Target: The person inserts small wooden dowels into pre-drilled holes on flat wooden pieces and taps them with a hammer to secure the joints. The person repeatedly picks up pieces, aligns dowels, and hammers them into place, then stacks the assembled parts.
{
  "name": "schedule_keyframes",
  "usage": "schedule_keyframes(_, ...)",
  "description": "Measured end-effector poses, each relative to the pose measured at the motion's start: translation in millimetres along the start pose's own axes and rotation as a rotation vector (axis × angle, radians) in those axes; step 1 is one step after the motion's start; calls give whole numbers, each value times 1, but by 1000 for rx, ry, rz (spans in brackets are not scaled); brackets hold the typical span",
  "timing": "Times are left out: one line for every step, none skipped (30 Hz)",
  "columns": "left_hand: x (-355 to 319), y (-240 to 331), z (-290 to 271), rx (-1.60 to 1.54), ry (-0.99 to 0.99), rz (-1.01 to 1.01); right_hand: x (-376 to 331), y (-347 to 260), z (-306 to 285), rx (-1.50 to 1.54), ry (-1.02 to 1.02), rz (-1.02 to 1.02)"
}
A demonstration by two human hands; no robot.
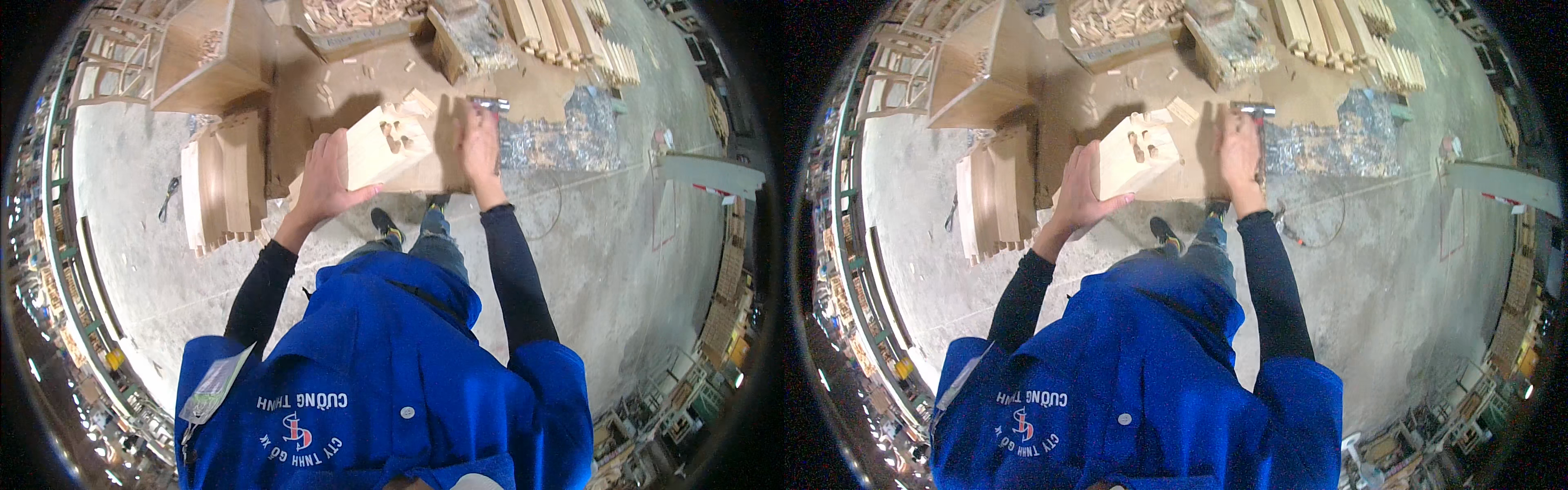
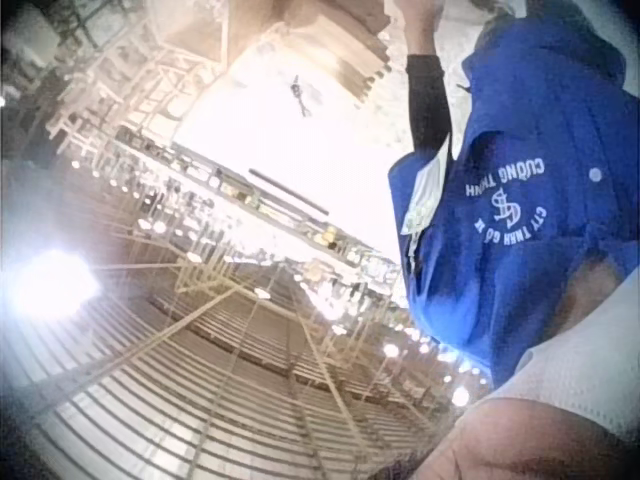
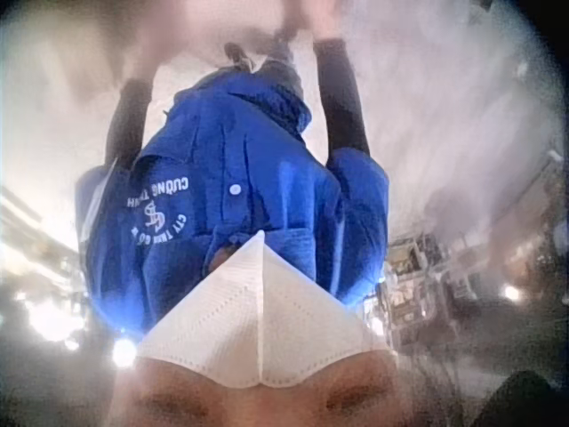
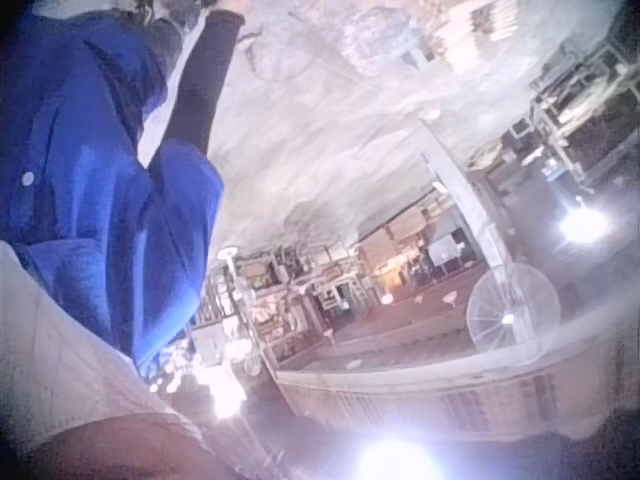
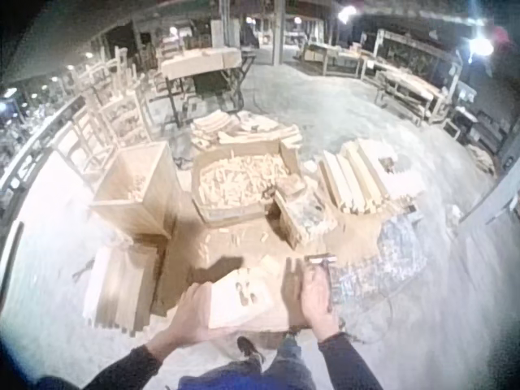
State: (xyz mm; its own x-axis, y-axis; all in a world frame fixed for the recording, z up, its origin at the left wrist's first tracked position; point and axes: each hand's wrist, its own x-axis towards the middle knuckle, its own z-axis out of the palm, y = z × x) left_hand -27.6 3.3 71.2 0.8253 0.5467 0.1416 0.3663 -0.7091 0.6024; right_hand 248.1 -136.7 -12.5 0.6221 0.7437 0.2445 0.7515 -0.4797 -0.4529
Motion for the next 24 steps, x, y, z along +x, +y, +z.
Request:
schedule_keyframes(-2,7,-9,-26,17,-26,11,-4,17,82,-94,2)
schedule_keyframes(-3,17,-21,-52,36,-51,18,-8,36,-20,-105,-32)
schedule_keyframes(-1,29,-31,-85,47,-60,22,-5,54,-133,-104,-51)
schedule_keyframes(2,40,-41,-147,53,-57,29,-1,65,-247,-97,-66)
schedule_keyframes(4,49,-51,-160,81,-54,33,-2,72,-209,-100,-54)
schedule_keyframes(4,57,-59,-173,108,-54,33,-4,76,-168,-109,-44)
schedule_keyframes(4,63,-66,-186,138,-55,34,-6,80,-129,-118,-37)
schedule_keyframes(5,67,-70,-206,161,-53,35,0,84,-112,-99,-53)
schedule_keyframes(9,69,-72,-237,178,-37,35,10,87,-101,-84,-68)
schedule_keyframes(9,70,-74,-257,192,-34,34,12,88,-76,-79,-86)
schedule_keyframes(6,69,-79,-268,206,-40,32,1,76,81,-97,-2)
schedule_keyframes(4,68,-85,-237,212,-51,35,-14,54,238,-118,82)
schedule_keyframes(5,68,-87,-223,211,-48,42,-19,33,378,-130,177)
schedule_keyframes(8,70,-86,-220,202,-37,55,-5,19,443,-27,164)
schedule_keyframes(7,69,-89,-232,186,-35,69,-11,-6,749,-36,176)
schedule_keyframes(5,70,-95,-245,166,-34,83,-29,-46,1054,-49,192)
schedule_keyframes(5,72,-100,-259,142,-31,91,-55,-94,1110,-61,134)
schedule_keyframes(6,76,-105,-288,111,-21,93,-80,-139,1166,-65,79)
schedule_keyframes(10,82,-109,-323,75,4,95,-95,-170,1147,-76,31)
schedule_keyframes(13,88,-113,-354,36,24,96,-110,-193,1133,-90,-15)
schedule_keyframes(15,94,-118,-341,17,34,96,-120,-207,1118,-108,-61)
schedule_keyframes(17,98,-122,-330,-2,46,94,-129,-215,1092,-153,-85)
schedule_keyframes(19,101,-124,-320,-21,61,93,-135,-222,1061,-195,-109)
schedule_keyframes(22,103,-125,-325,-27,74,93,-139,-227,1032,-238,-133)
